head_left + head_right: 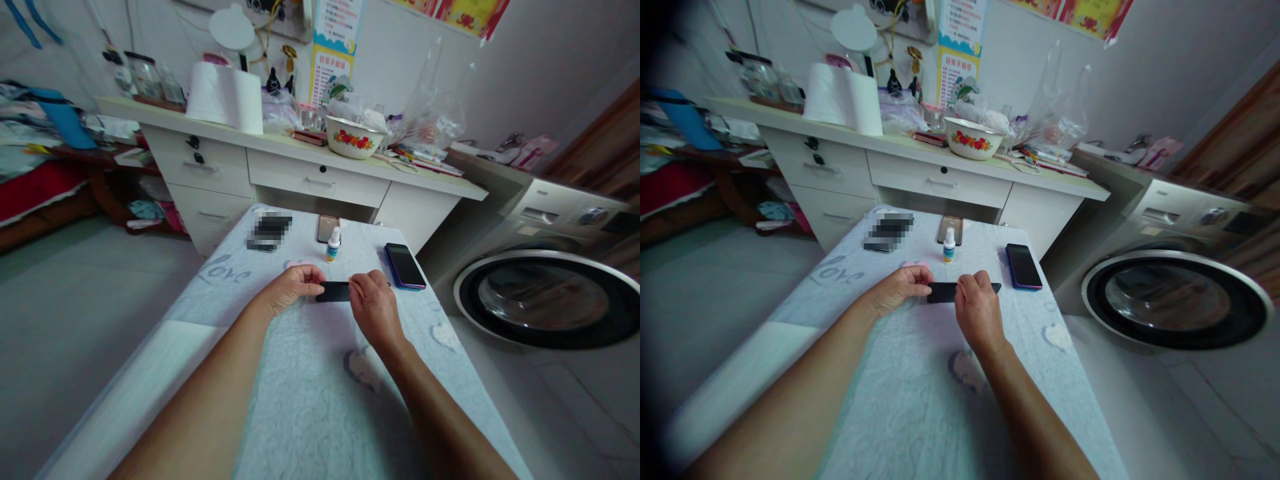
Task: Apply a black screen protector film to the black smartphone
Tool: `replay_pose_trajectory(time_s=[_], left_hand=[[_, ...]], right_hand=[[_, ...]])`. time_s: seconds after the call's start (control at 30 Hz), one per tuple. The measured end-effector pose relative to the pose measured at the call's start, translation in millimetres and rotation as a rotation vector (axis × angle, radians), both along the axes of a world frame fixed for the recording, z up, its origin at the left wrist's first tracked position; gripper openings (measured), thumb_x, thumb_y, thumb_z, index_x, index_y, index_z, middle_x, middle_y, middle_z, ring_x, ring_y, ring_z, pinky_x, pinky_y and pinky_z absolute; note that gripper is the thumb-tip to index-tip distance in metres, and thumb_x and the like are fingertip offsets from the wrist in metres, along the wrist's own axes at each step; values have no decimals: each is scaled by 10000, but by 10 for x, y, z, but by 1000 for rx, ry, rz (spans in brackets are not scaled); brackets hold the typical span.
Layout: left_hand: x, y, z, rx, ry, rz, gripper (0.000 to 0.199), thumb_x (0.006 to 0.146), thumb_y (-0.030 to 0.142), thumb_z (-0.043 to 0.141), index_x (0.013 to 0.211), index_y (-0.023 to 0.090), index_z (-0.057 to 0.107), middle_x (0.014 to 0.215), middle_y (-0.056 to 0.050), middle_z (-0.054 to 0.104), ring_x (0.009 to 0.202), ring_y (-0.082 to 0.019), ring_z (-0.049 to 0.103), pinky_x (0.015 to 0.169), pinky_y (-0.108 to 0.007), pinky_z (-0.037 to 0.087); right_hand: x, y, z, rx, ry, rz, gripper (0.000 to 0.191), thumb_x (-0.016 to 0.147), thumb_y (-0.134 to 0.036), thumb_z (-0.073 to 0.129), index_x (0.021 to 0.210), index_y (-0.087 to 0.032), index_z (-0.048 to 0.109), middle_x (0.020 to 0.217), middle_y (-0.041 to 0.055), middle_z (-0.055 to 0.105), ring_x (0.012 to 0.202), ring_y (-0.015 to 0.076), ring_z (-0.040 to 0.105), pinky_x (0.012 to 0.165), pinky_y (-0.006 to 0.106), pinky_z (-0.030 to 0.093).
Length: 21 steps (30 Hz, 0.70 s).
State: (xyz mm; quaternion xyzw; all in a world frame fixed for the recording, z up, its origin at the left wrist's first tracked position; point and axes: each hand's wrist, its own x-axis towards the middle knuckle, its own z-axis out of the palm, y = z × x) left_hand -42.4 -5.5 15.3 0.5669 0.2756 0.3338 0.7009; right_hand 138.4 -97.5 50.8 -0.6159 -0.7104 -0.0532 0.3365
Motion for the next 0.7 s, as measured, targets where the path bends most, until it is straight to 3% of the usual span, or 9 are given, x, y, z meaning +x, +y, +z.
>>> replay_pose_trajectory(time_s=[0.13,0.37,0.7], left_hand=[[1,-2,-7,-17,5,-10,263,607,226,783,780,133,608,685,29,572,648,-93,511,646,-240,367],[6,6,-23,-38,-9,-4,282,594,209,801,773,133,597,683,33,567,652,-90,510,653,-241,357],[14,0,3,-18,19,9,261,600,226,784,750,132,592,678,33,554,641,-89,502,640,-235,366]], right_hand=[[-125,6,24,-37,14,10,185,885,-147,481,897,-167,665,849,52,541,748,154,544,712,262,444],[-331,-8,-87,21,108,46,215,911,-144,453,923,-183,665,878,48,522,772,145,544,721,252,452],[-114,-13,-133,83,107,-13,217,905,-145,484,989,-173,682,854,41,527,725,133,538,686,246,443]])
